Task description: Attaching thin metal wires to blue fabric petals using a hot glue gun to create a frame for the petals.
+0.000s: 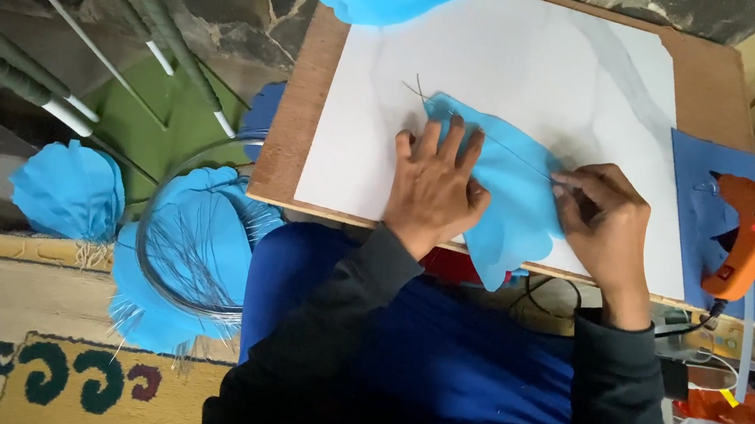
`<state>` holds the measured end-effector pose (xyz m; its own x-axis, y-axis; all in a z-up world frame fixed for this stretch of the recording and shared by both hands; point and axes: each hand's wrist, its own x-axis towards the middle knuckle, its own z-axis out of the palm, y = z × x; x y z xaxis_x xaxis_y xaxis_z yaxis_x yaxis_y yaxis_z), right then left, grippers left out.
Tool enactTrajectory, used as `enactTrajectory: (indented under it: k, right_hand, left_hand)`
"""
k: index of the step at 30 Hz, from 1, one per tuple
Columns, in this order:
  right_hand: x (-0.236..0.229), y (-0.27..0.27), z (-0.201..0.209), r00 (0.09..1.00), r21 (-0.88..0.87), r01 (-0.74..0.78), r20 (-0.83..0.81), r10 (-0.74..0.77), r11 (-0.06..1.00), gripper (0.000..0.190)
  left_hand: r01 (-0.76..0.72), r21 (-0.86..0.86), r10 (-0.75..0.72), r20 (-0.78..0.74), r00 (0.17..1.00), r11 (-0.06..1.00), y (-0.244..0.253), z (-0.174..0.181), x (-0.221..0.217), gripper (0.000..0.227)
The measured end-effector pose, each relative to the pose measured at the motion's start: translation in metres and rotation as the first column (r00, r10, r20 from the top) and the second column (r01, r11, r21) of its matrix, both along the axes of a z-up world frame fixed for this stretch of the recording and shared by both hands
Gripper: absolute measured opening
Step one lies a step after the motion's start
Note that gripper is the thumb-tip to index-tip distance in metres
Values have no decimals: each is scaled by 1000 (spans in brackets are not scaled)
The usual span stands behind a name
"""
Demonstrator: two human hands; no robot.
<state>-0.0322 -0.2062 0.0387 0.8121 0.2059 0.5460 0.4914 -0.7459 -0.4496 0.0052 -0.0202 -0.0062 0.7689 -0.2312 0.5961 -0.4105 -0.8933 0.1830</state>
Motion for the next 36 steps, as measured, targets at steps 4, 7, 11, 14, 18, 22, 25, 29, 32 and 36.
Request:
enactTrajectory:
  k: [4,7,11,14,18,22,25,29,32,36]
  right_hand:
    - [1,-1,-2,1000,-21,25,6,-25,999,9]
    - [5,-7,-8,999,18,47,6,-47,999,8]
    - [4,-12,-9,995,122,97,12,-99,988,6]
    - [4,-14,-5,990,164,124,48,-133,979,7]
    - [5,-17,-7,990,220,123,42,-135,968,15]
    - [1,-11,-3,998,188,62,-25,-59,980,20]
    - [1,-11,-3,998,108,63,-33,-60,992,19]
    - [4,-13,-4,998,34,63,-35,-61,997,14]
    - [5,-13,-6,997,-34,77,-21,-78,996,12]
    - [4,-11,-6,997,-54,73,-4,-73,996,10]
  left_hand:
    - [10,-6,-10,-40,999,1000,1,1,-1,52]
    - [9,11,-8,-56,998,1000,2,4,-2,52]
    - [35,36,-28,-180,983,999,0,7,-1,54]
    - [29,55,-19,-167,986,998,-2,1,3,55]
    - [39,69,-31,-112,993,997,-3,5,0,55]
    - [50,72,-44,-74,996,996,-1,10,-2,53]
    - [55,64,-50,-84,995,996,-2,9,-1,53]
    - [47,56,-43,-74,996,997,-2,7,0,53]
    - [51,42,-46,-111,993,998,-1,12,-2,53]
    - [26,35,-21,-149,989,999,1,16,-5,53]
